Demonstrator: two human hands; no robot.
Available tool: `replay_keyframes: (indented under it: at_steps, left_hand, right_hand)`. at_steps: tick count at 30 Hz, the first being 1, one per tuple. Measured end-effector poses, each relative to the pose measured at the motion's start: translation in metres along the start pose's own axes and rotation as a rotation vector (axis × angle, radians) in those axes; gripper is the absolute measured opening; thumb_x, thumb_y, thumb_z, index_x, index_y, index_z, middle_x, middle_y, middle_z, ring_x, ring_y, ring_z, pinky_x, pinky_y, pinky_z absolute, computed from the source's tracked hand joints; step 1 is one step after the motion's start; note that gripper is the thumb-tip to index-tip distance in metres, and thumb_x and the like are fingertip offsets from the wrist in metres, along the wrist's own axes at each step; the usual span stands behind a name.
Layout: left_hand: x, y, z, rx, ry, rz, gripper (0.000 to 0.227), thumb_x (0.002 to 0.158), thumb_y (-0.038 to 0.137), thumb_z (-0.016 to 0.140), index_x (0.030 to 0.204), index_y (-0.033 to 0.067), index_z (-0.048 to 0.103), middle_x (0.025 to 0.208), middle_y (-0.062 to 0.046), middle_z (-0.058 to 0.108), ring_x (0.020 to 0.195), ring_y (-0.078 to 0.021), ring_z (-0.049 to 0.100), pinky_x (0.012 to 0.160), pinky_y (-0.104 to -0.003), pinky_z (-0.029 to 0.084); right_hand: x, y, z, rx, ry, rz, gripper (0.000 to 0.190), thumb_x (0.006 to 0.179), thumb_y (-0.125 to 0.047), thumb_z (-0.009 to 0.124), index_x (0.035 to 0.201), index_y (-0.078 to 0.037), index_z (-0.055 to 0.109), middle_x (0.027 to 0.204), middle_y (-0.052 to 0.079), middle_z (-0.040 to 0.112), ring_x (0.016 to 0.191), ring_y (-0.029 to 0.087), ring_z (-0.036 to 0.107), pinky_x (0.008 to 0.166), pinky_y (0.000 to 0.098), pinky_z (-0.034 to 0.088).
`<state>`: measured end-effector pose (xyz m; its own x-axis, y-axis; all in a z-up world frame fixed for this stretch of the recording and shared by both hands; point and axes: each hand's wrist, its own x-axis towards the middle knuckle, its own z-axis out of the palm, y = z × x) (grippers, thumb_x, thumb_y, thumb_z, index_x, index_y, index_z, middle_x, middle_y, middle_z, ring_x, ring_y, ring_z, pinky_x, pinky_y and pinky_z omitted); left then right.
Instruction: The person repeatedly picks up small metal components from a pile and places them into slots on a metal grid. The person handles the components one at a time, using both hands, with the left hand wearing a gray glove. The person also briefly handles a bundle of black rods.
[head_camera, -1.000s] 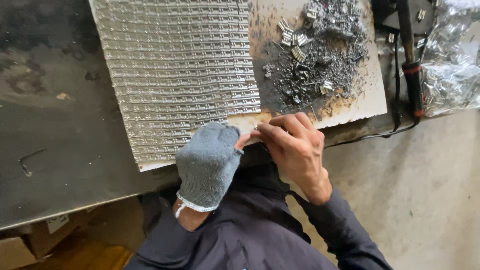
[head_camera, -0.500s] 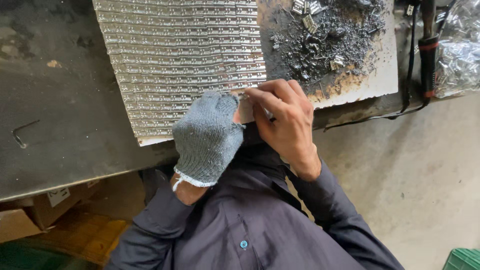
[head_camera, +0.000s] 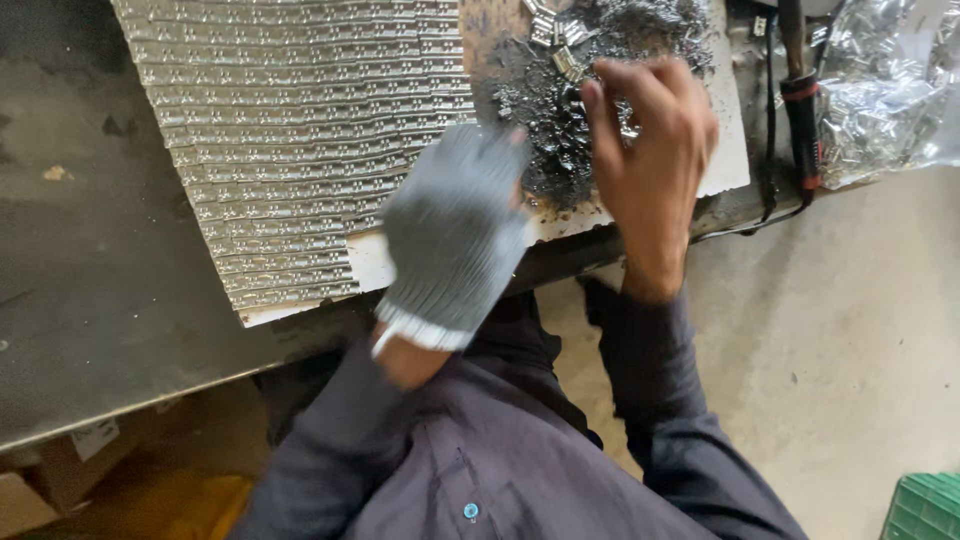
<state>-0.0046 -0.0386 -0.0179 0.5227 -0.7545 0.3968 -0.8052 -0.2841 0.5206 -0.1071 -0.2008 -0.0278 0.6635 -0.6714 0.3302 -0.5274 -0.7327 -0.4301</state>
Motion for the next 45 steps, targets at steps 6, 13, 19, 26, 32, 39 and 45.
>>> replay_keyframes:
  at_steps: [6, 13, 19, 26, 32, 39, 45]
  left_hand:
    - [0.076, 0.008, 0.086, 0.167, 0.089, -0.045, 0.012, 0.089, 0.017, 0.077, 0.097, 0.0087, 0.076, 0.098, -0.014, 0.069, 0.075, -0.0231, 0.072, 0.057, -0.032, 0.059]
    - [0.073, -0.001, 0.101, 0.083, 0.149, -0.007, 0.011, 0.087, 0.015, 0.074, 0.093, 0.0064, 0.074, 0.089, -0.013, 0.070, 0.075, -0.0251, 0.073, 0.058, -0.035, 0.060]
    - [0.049, 0.026, 0.046, -0.118, 0.040, -0.045, 0.013, 0.095, 0.015, 0.074, 0.102, 0.0044, 0.072, 0.089, -0.010, 0.070, 0.067, -0.0198, 0.068, 0.055, -0.032, 0.057]
    - [-0.031, 0.011, -0.030, -0.157, -0.077, 0.106, 0.016, 0.089, 0.010, 0.074, 0.104, 0.0107, 0.072, 0.099, -0.004, 0.067, 0.086, -0.0250, 0.066, 0.067, -0.039, 0.053]
    - [-0.047, -0.004, -0.035, -0.015, -0.146, 0.060, 0.023, 0.078, 0.011, 0.074, 0.101, 0.0121, 0.075, 0.090, -0.005, 0.061, 0.078, -0.0260, 0.063, 0.059, -0.041, 0.050]
    - [-0.048, -0.013, -0.026, -0.016, -0.127, 0.048, 0.024, 0.083, 0.013, 0.077, 0.106, 0.0122, 0.069, 0.100, -0.002, 0.059, 0.088, -0.0227, 0.065, 0.067, -0.038, 0.054]
    - [-0.041, -0.013, -0.017, 0.084, -0.172, -0.015, 0.032, 0.076, 0.021, 0.081, 0.105, 0.0120, 0.072, 0.098, -0.005, 0.060, 0.083, -0.0249, 0.066, 0.060, -0.040, 0.052]
  right_hand:
    - [0.016, 0.036, 0.019, -0.020, -0.048, -0.099, 0.017, 0.091, -0.014, 0.086, 0.103, -0.005, 0.076, 0.101, 0.007, 0.069, 0.086, 0.018, 0.067, 0.080, 0.0348, 0.053]
    - [0.013, 0.040, 0.013, 0.241, -0.068, -0.023, 0.020, 0.093, -0.009, 0.082, 0.112, -0.007, 0.077, 0.104, 0.004, 0.072, 0.085, 0.016, 0.067, 0.074, 0.0319, 0.054]
    - [0.023, 0.035, 0.017, -0.095, 0.036, -0.276, 0.016, 0.090, -0.012, 0.088, 0.098, -0.005, 0.075, 0.100, 0.009, 0.070, 0.086, 0.018, 0.067, 0.073, 0.0325, 0.054]
    - [-0.001, 0.009, -0.023, 0.505, -0.315, -0.210, 0.015, 0.094, 0.002, 0.068, 0.103, -0.009, 0.072, 0.103, 0.004, 0.074, 0.089, 0.015, 0.074, 0.079, 0.0277, 0.062]
    - [-0.041, -0.027, -0.023, 0.308, -0.480, -0.310, 0.023, 0.083, -0.001, 0.075, 0.105, -0.009, 0.077, 0.101, 0.006, 0.072, 0.092, 0.026, 0.066, 0.079, 0.0370, 0.054]
    - [-0.052, -0.039, -0.017, 0.138, -0.259, -0.308, 0.026, 0.084, -0.002, 0.078, 0.108, -0.014, 0.078, 0.108, 0.004, 0.068, 0.094, 0.025, 0.059, 0.080, 0.0377, 0.051]
    - [-0.059, -0.046, -0.008, 0.157, -0.197, -0.247, 0.034, 0.085, 0.001, 0.077, 0.117, -0.012, 0.077, 0.109, 0.005, 0.067, 0.096, 0.027, 0.059, 0.080, 0.0370, 0.050]
